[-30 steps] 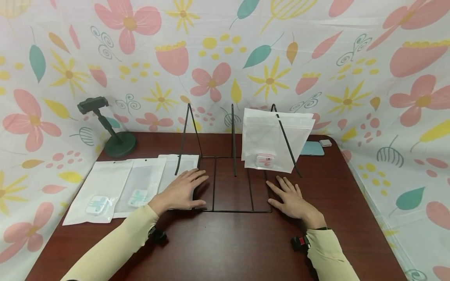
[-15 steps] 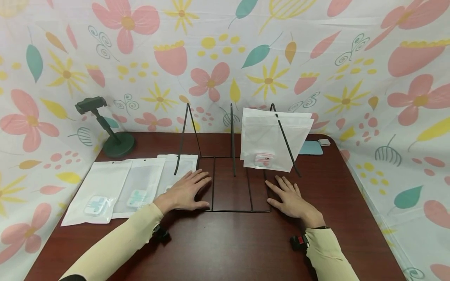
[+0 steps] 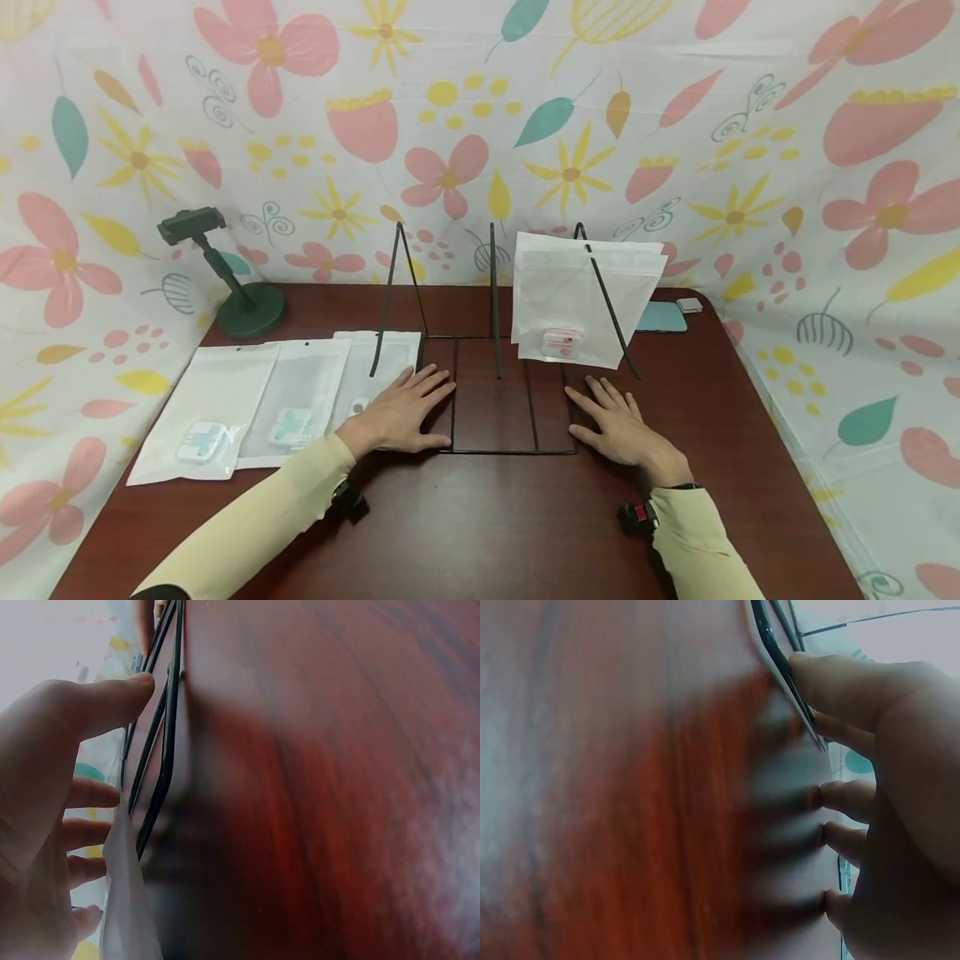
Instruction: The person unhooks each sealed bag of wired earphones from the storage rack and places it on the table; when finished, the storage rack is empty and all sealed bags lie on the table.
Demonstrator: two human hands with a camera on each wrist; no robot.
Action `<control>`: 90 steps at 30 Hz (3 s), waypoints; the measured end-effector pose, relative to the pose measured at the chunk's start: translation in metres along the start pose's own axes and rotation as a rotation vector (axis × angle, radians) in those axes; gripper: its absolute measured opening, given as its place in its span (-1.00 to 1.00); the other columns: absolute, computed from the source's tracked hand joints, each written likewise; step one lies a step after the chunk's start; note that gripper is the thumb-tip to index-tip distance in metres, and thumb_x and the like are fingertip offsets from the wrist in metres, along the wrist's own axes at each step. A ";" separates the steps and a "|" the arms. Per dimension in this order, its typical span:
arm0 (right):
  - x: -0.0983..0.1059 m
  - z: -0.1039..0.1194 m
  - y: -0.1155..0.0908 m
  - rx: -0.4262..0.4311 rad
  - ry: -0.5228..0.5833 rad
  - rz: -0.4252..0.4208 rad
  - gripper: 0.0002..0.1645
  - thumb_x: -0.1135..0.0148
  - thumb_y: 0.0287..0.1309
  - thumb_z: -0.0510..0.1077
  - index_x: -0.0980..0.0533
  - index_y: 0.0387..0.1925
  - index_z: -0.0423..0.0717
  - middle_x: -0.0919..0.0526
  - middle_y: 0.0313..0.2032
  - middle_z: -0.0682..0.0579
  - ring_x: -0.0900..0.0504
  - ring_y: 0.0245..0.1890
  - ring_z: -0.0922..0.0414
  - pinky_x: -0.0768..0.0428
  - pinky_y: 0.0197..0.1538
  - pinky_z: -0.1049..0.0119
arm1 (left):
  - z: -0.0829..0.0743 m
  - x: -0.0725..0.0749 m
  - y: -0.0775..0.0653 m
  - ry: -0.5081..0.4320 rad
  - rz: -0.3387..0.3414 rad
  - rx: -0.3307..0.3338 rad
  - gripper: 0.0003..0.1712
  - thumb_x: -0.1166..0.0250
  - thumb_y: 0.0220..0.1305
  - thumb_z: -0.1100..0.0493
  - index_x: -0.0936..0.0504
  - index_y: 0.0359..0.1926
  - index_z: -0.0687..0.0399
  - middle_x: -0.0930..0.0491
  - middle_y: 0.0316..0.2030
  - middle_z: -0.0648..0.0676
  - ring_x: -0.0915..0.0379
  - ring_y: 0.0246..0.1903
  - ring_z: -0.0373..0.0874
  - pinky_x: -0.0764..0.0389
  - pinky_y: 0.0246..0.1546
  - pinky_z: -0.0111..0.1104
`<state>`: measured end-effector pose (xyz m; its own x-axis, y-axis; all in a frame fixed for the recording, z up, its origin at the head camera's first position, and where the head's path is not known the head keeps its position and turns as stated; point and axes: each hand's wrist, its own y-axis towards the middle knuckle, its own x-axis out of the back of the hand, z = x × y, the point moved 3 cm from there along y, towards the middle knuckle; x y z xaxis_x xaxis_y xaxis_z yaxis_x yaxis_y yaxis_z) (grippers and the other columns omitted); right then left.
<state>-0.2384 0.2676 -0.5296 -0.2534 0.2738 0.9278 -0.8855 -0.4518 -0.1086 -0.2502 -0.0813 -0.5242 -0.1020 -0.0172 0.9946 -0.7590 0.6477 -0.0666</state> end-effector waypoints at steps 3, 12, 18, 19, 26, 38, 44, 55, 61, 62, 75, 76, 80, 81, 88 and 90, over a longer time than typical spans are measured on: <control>0.001 0.000 -0.001 -0.004 -0.001 -0.007 -0.23 -0.03 0.18 0.24 -0.13 0.35 0.10 0.03 0.37 -0.26 0.11 0.35 -0.28 0.12 0.20 -0.35 | -0.001 -0.001 0.002 0.005 -0.003 -0.007 0.04 0.04 0.01 -0.55 -0.10 0.38 -0.05 -0.02 0.39 0.06 0.18 0.39 0.04 0.08 0.33 0.03; 0.003 -0.001 -0.002 0.018 -0.024 -0.057 -0.26 -0.10 0.14 0.23 -0.24 0.30 0.07 -0.10 0.32 -0.27 -0.03 0.31 -0.28 -0.03 0.19 -0.31 | -0.004 -0.005 0.002 0.005 0.015 -0.001 0.07 0.06 -0.01 -0.57 -0.08 0.39 -0.06 0.00 0.39 0.04 0.20 0.40 -0.01 0.16 0.34 0.03; 0.020 0.002 -0.013 0.052 -0.021 -0.181 -0.45 -0.18 0.12 0.12 -0.46 0.09 -0.08 -0.47 0.08 -0.15 -0.40 0.11 -0.12 -0.39 0.06 -0.09 | -0.004 -0.004 0.001 0.005 0.030 0.006 0.07 0.06 -0.01 -0.57 -0.06 0.39 -0.06 0.01 0.40 0.03 0.20 0.40 -0.03 0.18 0.34 0.02; 0.024 0.002 -0.015 0.054 -0.021 -0.215 -0.49 -0.19 0.12 0.10 -0.49 0.05 -0.07 -0.52 0.03 -0.11 -0.45 0.07 -0.07 -0.43 0.03 -0.05 | -0.004 -0.004 0.001 0.006 0.033 0.008 0.07 0.07 -0.01 -0.58 -0.06 0.40 -0.06 0.01 0.40 0.02 0.20 0.40 -0.04 0.18 0.34 0.02; 0.058 0.010 -0.029 0.066 -0.014 -0.489 -0.68 -0.33 0.00 -0.05 -0.56 -0.14 0.07 -0.58 -0.16 0.16 -0.55 -0.14 0.17 -0.47 -0.17 0.17 | -0.004 -0.003 0.003 0.014 0.029 0.008 0.08 0.06 -0.02 -0.58 -0.06 0.39 -0.06 0.02 0.40 0.01 0.20 0.40 -0.04 0.18 0.34 0.03; 0.089 0.022 -0.035 0.099 0.160 -0.789 -0.57 -0.41 -0.15 -0.24 -0.59 -0.13 0.04 -0.61 -0.22 0.05 -0.48 -0.13 0.38 -0.29 -0.10 0.69 | -0.004 -0.006 0.001 0.006 0.050 -0.001 0.09 0.09 -0.02 -0.59 -0.04 0.40 -0.06 0.06 0.41 -0.02 0.25 0.41 -0.07 0.20 0.34 0.06; 0.091 0.021 -0.033 0.139 0.230 -0.938 -0.44 -0.43 -0.26 -0.37 -0.56 -0.07 -0.11 -0.58 -0.17 -0.07 -0.46 -0.10 0.40 -0.32 -0.04 0.69 | -0.005 -0.006 0.001 -0.008 0.038 -0.016 0.08 0.04 -0.01 -0.57 -0.08 0.39 -0.04 0.06 0.41 -0.01 0.26 0.41 -0.07 0.20 0.33 0.06; 0.112 0.037 -0.026 0.174 0.384 -1.056 -0.32 -0.31 -0.31 -0.60 -0.42 0.02 -0.40 -0.47 -0.16 -0.38 -0.50 -0.10 0.17 -0.42 0.03 0.50 | -0.003 -0.005 0.005 0.012 0.030 -0.016 0.10 0.05 -0.04 -0.59 -0.10 0.38 -0.03 0.04 0.41 -0.02 0.24 0.40 -0.09 0.21 0.33 0.06; 0.114 0.041 -0.020 0.185 0.455 -1.078 -0.33 -0.28 -0.27 -0.59 -0.40 0.04 -0.42 -0.44 -0.13 -0.37 -0.48 -0.06 0.02 -0.45 0.05 0.41 | -0.003 -0.005 0.005 0.009 0.036 -0.020 0.09 0.06 -0.03 -0.59 -0.10 0.38 -0.02 0.04 0.41 -0.01 0.24 0.40 -0.09 0.21 0.34 0.05; 0.114 0.040 -0.018 0.195 0.483 -1.082 -0.34 -0.28 -0.26 -0.59 -0.39 0.03 -0.44 -0.43 -0.13 -0.37 -0.47 -0.06 -0.01 -0.46 0.05 0.40 | -0.003 -0.005 0.005 0.010 0.038 -0.020 0.09 0.06 -0.03 -0.59 -0.10 0.38 -0.02 0.04 0.41 -0.01 0.24 0.40 -0.09 0.21 0.34 0.04; 0.103 0.027 0.001 0.170 0.692 -1.089 -0.26 -0.28 -0.16 -0.48 -0.25 0.14 -0.40 -0.34 -0.09 -0.40 -0.43 -0.06 -0.03 -0.43 0.04 0.33 | -0.002 -0.004 0.005 0.011 0.047 -0.015 0.11 0.06 -0.03 -0.59 -0.08 0.38 0.00 0.05 0.41 0.00 0.24 0.40 -0.10 0.19 0.35 0.01; 0.102 0.027 0.002 0.160 0.696 -1.091 -0.25 -0.29 -0.15 -0.45 -0.24 0.15 -0.39 -0.35 -0.08 -0.38 -0.43 -0.06 0.00 -0.42 0.04 0.34 | -0.003 -0.004 0.005 0.011 0.049 -0.014 0.11 0.05 -0.03 -0.58 -0.08 0.39 0.00 0.06 0.41 0.00 0.25 0.40 -0.10 0.19 0.35 0.01; 0.099 0.026 0.006 0.130 0.695 -1.102 -0.25 -0.30 -0.13 -0.42 -0.23 0.15 -0.41 -0.41 -0.09 -0.23 -0.45 -0.08 0.13 -0.40 0.03 0.40 | -0.003 -0.003 0.005 0.004 0.051 -0.013 0.11 0.04 -0.03 -0.58 -0.08 0.39 0.01 0.05 0.41 0.01 0.24 0.40 -0.10 0.19 0.35 0.00; 0.098 0.026 0.007 0.123 0.703 -1.105 -0.26 -0.30 -0.13 -0.41 -0.23 0.14 -0.42 -0.42 -0.11 -0.18 -0.44 -0.10 0.16 -0.41 0.02 0.42 | -0.003 -0.003 0.005 0.005 0.052 -0.013 0.11 0.04 -0.03 -0.58 -0.08 0.38 0.01 0.05 0.41 0.01 0.24 0.40 -0.10 0.19 0.35 -0.01; 0.088 0.019 0.016 0.112 0.893 -1.118 -0.39 -0.28 -0.15 -0.48 -0.34 0.04 -0.36 -0.45 -0.24 0.01 -0.44 -0.33 0.17 -0.45 -0.28 0.51 | -0.003 -0.004 0.006 0.018 0.048 -0.024 0.11 0.04 -0.04 -0.58 -0.11 0.37 0.02 0.04 0.40 0.02 0.22 0.40 -0.08 0.12 0.36 -0.07; 0.084 0.016 0.020 0.150 0.964 -1.111 -0.40 -0.25 -0.15 -0.53 -0.35 0.02 -0.36 -0.48 -0.22 -0.04 -0.48 -0.32 0.16 -0.47 -0.31 0.49 | -0.003 -0.004 0.006 0.016 0.047 -0.025 0.11 0.04 -0.04 -0.58 -0.11 0.37 0.03 0.03 0.40 0.03 0.21 0.40 -0.08 0.11 0.36 -0.08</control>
<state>-0.2707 0.2682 -0.4485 0.3039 0.9486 -0.0877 -0.7623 0.2974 0.5748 -0.2524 -0.0752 -0.5281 -0.1272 0.0259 0.9915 -0.7371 0.6664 -0.1119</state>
